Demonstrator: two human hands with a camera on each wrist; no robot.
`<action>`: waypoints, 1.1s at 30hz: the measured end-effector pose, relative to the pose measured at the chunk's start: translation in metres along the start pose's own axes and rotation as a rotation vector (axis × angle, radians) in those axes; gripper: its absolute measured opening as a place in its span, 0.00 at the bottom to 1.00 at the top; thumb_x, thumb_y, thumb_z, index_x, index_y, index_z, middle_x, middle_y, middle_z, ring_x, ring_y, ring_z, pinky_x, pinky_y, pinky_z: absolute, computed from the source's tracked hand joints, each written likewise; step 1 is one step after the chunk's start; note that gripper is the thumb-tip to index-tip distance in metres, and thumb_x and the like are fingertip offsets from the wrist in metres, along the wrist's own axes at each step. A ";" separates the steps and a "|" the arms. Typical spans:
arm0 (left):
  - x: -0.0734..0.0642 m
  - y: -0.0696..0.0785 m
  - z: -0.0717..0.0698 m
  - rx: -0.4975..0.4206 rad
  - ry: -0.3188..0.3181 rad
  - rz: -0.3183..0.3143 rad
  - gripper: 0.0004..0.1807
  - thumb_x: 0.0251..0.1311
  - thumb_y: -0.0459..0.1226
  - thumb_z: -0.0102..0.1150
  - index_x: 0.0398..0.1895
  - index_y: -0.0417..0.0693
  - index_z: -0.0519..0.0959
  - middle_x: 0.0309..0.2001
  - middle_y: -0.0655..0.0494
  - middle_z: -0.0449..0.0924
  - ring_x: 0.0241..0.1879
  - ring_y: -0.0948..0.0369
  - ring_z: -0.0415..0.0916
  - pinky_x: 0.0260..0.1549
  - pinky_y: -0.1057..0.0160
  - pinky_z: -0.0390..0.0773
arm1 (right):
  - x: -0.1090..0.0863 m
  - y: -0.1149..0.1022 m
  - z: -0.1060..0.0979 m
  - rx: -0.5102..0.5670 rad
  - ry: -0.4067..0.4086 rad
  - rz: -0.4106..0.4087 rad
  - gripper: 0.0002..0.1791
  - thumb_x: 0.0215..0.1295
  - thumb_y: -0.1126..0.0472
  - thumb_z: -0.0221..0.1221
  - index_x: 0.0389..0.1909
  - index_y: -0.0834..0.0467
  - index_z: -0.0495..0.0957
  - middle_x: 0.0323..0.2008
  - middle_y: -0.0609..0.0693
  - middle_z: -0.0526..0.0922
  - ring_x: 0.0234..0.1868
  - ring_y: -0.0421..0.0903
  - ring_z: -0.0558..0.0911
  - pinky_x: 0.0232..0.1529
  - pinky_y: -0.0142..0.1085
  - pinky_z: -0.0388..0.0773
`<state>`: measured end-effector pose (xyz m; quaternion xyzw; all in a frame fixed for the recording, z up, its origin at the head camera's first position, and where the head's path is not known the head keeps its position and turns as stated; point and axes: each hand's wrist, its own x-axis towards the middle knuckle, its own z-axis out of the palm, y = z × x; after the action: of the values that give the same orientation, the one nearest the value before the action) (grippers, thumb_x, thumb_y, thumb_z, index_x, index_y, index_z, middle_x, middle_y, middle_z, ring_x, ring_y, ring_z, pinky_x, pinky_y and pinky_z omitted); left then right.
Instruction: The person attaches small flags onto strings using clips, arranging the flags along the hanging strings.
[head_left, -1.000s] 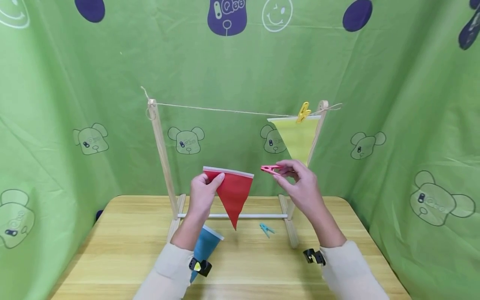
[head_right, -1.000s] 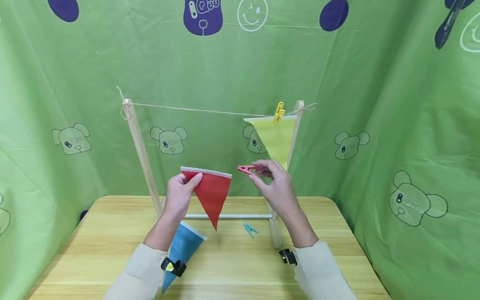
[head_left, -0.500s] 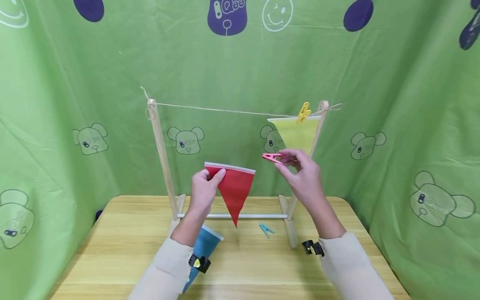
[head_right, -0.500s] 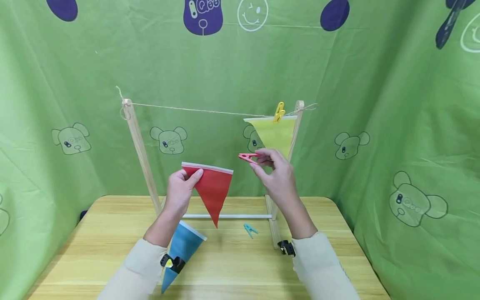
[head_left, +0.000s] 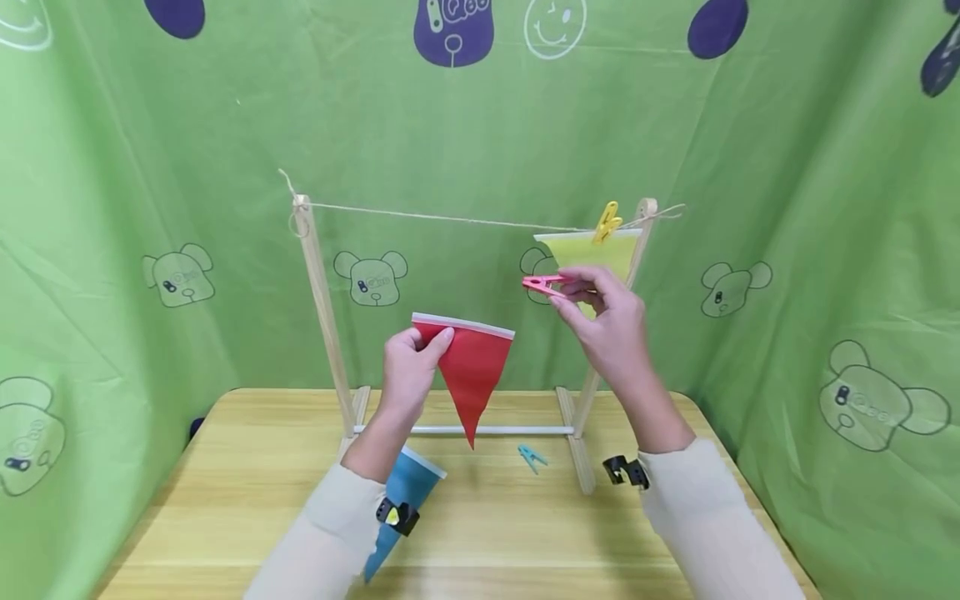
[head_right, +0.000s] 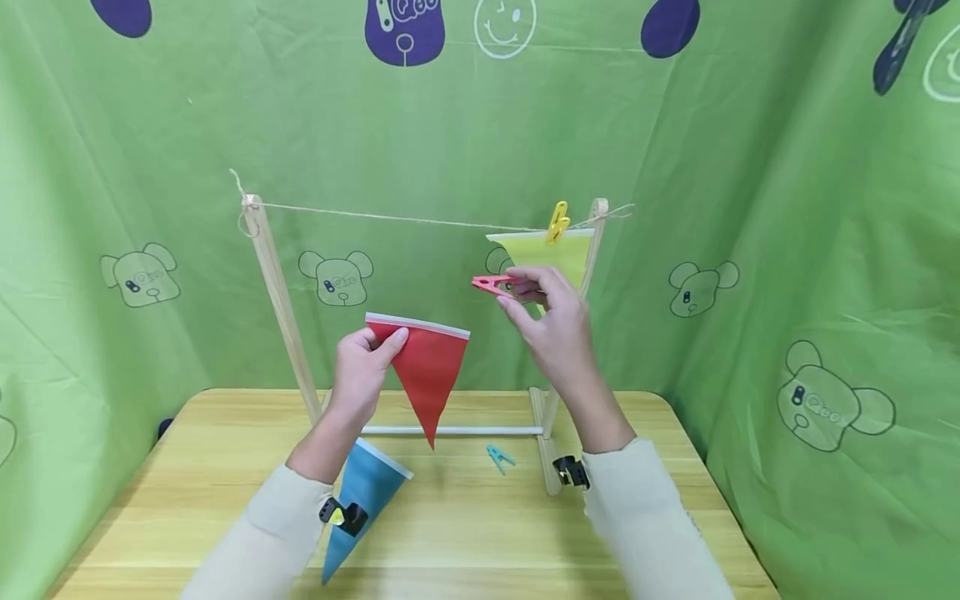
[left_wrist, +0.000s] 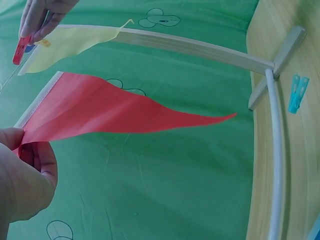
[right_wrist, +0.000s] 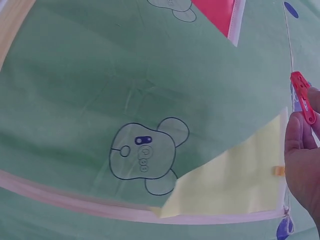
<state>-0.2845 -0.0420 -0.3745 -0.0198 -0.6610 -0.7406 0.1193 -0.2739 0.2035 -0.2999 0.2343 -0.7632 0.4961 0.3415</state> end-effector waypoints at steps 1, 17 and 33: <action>0.001 0.000 0.000 0.001 -0.002 0.007 0.12 0.66 0.38 0.69 0.43 0.37 0.86 0.38 0.45 0.87 0.35 0.57 0.82 0.37 0.66 0.84 | 0.002 -0.001 0.000 0.000 0.002 -0.005 0.18 0.61 0.74 0.69 0.52 0.69 0.81 0.47 0.58 0.84 0.44 0.46 0.83 0.52 0.25 0.82; 0.008 0.012 0.010 0.001 -0.023 0.055 0.11 0.67 0.37 0.68 0.42 0.37 0.86 0.38 0.43 0.87 0.34 0.56 0.82 0.36 0.65 0.84 | 0.033 -0.022 -0.003 -0.068 -0.010 -0.020 0.20 0.63 0.70 0.70 0.55 0.66 0.81 0.47 0.58 0.85 0.46 0.41 0.82 0.54 0.26 0.81; 0.019 0.029 0.023 -0.077 0.028 0.015 0.11 0.66 0.38 0.69 0.43 0.37 0.85 0.38 0.47 0.86 0.37 0.57 0.81 0.41 0.65 0.83 | 0.053 -0.035 -0.006 -0.151 0.005 -0.044 0.18 0.62 0.67 0.71 0.51 0.66 0.82 0.45 0.58 0.86 0.42 0.38 0.82 0.51 0.25 0.81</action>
<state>-0.3002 -0.0249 -0.3395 -0.0189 -0.6302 -0.7647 0.1330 -0.2827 0.1941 -0.2382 0.2232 -0.7923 0.4301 0.3708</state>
